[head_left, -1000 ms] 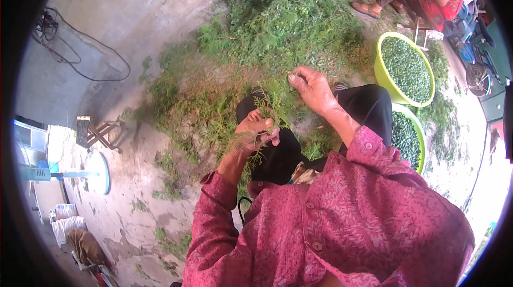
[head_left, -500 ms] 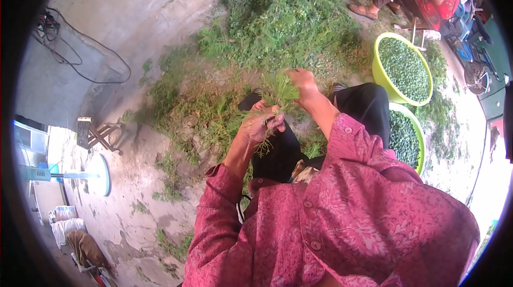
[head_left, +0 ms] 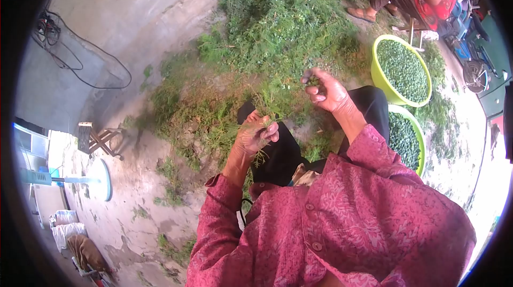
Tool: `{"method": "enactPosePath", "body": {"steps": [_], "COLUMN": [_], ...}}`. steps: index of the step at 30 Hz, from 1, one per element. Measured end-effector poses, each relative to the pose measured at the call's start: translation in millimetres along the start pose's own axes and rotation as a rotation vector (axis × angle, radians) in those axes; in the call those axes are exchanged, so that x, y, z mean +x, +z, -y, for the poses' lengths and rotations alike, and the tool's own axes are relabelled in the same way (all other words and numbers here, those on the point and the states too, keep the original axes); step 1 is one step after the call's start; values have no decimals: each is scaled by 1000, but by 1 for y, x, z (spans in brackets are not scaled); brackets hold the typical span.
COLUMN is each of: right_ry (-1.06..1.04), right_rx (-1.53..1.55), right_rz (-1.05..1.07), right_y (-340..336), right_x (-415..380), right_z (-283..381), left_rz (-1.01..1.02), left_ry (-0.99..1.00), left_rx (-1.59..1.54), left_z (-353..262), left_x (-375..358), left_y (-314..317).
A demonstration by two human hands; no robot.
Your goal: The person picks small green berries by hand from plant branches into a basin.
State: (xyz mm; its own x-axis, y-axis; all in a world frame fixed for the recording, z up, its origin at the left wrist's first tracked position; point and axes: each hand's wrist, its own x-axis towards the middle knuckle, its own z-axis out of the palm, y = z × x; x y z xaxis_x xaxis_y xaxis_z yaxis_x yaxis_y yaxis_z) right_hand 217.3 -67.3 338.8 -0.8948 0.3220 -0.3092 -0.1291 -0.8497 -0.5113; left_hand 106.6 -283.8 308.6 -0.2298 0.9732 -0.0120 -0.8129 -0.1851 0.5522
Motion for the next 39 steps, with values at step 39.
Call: {"method": "enactPosePath", "body": {"steps": [39], "right_ry": [-145], "right_rx": [-2433], "right_rz": [-1237], "right_y": [-357], "right_x": [-255], "right_z": [173], "left_rz": [-373], "left_ry": [118], "left_rx": [-89], "left_z": [-17], "left_x": [-6], "left_y": [23]}}
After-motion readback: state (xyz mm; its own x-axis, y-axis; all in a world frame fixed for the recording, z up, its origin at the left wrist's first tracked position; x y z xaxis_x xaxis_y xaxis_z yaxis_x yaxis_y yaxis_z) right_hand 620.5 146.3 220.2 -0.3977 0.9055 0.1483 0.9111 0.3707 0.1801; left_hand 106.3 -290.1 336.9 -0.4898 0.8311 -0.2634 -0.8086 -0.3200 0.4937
